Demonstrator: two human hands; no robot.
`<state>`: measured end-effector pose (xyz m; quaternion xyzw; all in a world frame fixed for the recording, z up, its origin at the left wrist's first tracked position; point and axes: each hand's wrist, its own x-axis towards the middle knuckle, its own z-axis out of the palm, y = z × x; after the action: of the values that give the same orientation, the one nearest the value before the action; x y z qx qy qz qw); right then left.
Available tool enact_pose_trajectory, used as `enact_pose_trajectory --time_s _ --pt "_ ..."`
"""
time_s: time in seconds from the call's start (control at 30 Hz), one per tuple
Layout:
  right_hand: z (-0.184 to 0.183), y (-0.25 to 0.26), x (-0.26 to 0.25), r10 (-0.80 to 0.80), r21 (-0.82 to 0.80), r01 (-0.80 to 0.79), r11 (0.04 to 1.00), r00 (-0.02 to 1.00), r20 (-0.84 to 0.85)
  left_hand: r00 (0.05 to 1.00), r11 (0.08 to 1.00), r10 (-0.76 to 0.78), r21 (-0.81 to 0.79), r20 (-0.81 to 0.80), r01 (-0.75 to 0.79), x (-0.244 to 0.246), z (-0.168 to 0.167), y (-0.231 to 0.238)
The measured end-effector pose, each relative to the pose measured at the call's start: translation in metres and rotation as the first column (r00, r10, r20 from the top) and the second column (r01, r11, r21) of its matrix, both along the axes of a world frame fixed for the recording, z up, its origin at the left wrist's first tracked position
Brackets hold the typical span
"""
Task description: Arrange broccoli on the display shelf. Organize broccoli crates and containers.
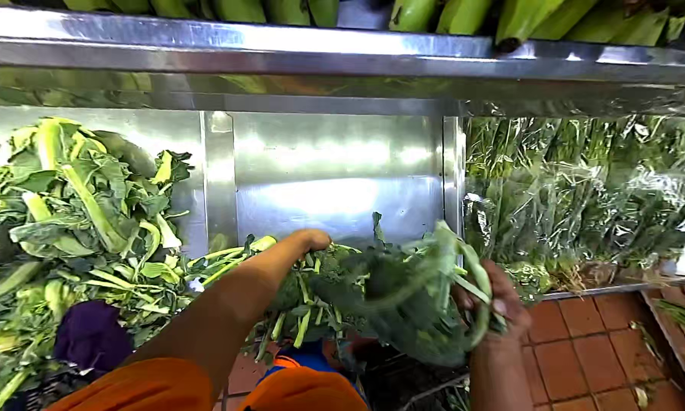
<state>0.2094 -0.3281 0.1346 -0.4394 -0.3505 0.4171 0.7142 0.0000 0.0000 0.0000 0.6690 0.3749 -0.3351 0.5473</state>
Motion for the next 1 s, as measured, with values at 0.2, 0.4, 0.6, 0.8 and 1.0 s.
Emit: enact_pose_trajectory --time_s 0.2,0.4,0.6,0.8,1.0 --pt "0.017 0.043 0.018 0.277 -0.260 -0.250 0.933 0.958 0.069 0.990 0.999 -0.042 0.032 0.136 0.038 -0.025 -0.002 0.039" --pt "0.022 0.121 0.029 0.569 -0.775 -0.398 0.492 0.820 -0.060 0.950 0.974 -0.223 0.075 0.220 0.212 -0.027 -0.009 0.045" --pt "-0.072 0.218 0.008 0.718 -0.939 -0.183 0.291 0.691 0.088 0.943 0.955 -0.286 0.132 0.167 0.266 -0.028 -0.023 0.046" --pt "-0.111 0.224 -0.031 0.837 -0.945 -0.119 0.304 0.507 0.205 0.965 0.949 -0.230 0.249 0.129 0.193 -0.006 -0.010 0.034" --pt "-0.128 0.161 -0.033 0.125 -0.792 0.290 0.537 0.901 0.415 0.917 0.968 -0.241 0.150 0.318 0.202 0.017 0.031 0.009"
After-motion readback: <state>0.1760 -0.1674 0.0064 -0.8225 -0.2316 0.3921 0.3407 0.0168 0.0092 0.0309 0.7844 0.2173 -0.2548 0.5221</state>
